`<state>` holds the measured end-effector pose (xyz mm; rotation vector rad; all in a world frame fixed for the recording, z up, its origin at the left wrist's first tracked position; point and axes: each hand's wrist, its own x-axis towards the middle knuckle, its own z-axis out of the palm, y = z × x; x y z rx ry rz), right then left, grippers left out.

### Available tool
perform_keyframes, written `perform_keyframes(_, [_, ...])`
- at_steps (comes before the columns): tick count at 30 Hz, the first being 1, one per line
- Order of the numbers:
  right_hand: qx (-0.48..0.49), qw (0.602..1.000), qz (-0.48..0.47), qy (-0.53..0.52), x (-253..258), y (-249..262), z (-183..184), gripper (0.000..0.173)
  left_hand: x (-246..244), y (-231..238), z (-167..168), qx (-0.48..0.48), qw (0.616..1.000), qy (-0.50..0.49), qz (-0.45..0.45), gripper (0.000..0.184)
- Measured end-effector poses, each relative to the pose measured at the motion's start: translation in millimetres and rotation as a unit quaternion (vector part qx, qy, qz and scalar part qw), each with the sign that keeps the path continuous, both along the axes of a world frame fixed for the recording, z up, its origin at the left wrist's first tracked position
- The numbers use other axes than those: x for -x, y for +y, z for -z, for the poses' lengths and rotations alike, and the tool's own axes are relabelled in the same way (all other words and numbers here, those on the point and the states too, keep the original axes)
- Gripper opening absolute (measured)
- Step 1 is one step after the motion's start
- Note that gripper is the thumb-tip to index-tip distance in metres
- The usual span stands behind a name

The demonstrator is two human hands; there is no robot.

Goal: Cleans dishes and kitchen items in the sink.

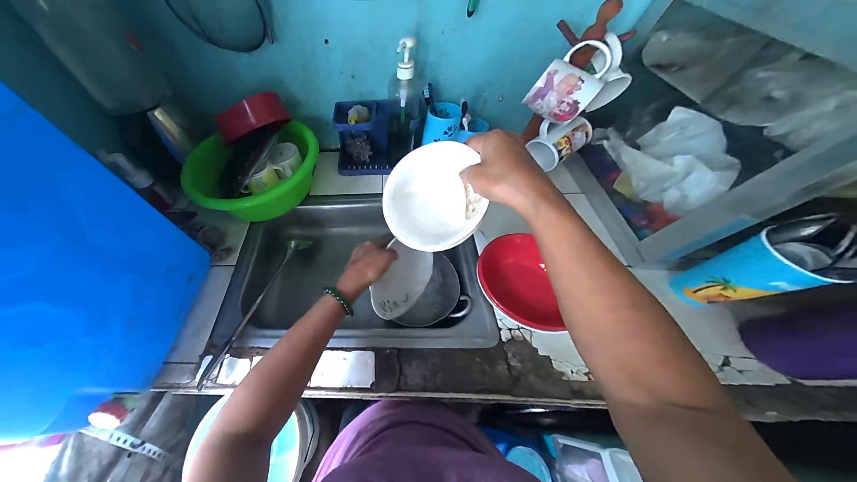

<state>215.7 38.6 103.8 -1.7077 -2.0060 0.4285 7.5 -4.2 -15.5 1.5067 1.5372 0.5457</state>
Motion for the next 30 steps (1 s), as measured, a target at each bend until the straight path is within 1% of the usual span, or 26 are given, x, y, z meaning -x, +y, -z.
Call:
perform_keyframes(3, [-0.027,0.999,0.010,-0.029,-0.1,-7.4,-13.7,0.018,-19.5,0.6,-4.6,-0.069,0.997,0.009,0.023,0.022])
perform_keyframes(4, [-0.033,0.998,0.013,-0.042,0.4,-11.3,-17.9,0.019,-25.3,0.6,-4.9,-0.091,0.995,0.004,0.031,0.018])
perform_keyframes(5, [-0.041,0.998,0.014,-0.055,0.6,-15.4,-21.5,0.020,-30.1,0.4,-5.1,-0.116,0.992,0.003,0.043,0.018])
perform_keyframes(8, [-0.077,0.990,0.009,-0.116,1.4,-29.1,-28.1,0.023,-37.9,-1.6,-6.2,-0.154,0.985,0.009,0.076,0.036])
perform_keyframes(10, [-0.135,0.980,-0.002,-0.148,-1.8,-35.5,-24.4,0.022,-36.8,-3.1,-8.3,-0.147,0.986,0.003,0.075,0.042])
perform_keyframes(12, [-0.234,0.962,-0.017,-0.142,-9.4,-37.8,-11.3,0.023,-29.2,-2.8,-9.1,-0.108,0.992,-0.030,0.050,0.045])
perform_keyframes(15, [-0.371,0.920,-0.066,-0.112,-20.2,-37.3,16.4,0.030,-11.1,8.4,1.6,-0.049,0.992,-0.119,-0.002,0.042])
perform_keyframes(17, [-0.411,0.899,-0.127,-0.085,-22.7,-37.5,38.7,0.027,0.8,17.7,5.6,-0.048,0.987,-0.151,-0.022,0.039])
perform_keyframes(20, [-0.440,0.872,-0.206,-0.058,-16.9,-32.0,76.3,0.018,7.8,20.9,-6.3,-0.067,0.985,-0.158,-0.015,0.037])
perform_keyframes(22, [-0.439,0.867,-0.230,-0.049,-8.9,-28.8,96.0,0.014,5.3,19.0,-19.3,-0.085,0.986,-0.145,-0.006,0.038])
perform_keyframes(24, [-0.444,0.862,-0.241,-0.041,-1.7,-24.3,109.7,0.014,2.2,14.2,-30.4,-0.102,0.985,-0.135,0.020,0.040])
perform_keyframes(27, [-0.470,0.845,-0.250,-0.047,3.5,-17.8,117.4,0.016,-1.9,12.5,-38.7,-0.127,0.981,-0.127,0.074,0.039])
perform_keyframes(30, [-0.477,0.836,-0.259,-0.076,0.0,-15.9,119.3,0.013,-5.7,13.7,-46.2,-0.139,0.978,-0.092,0.123,0.042])
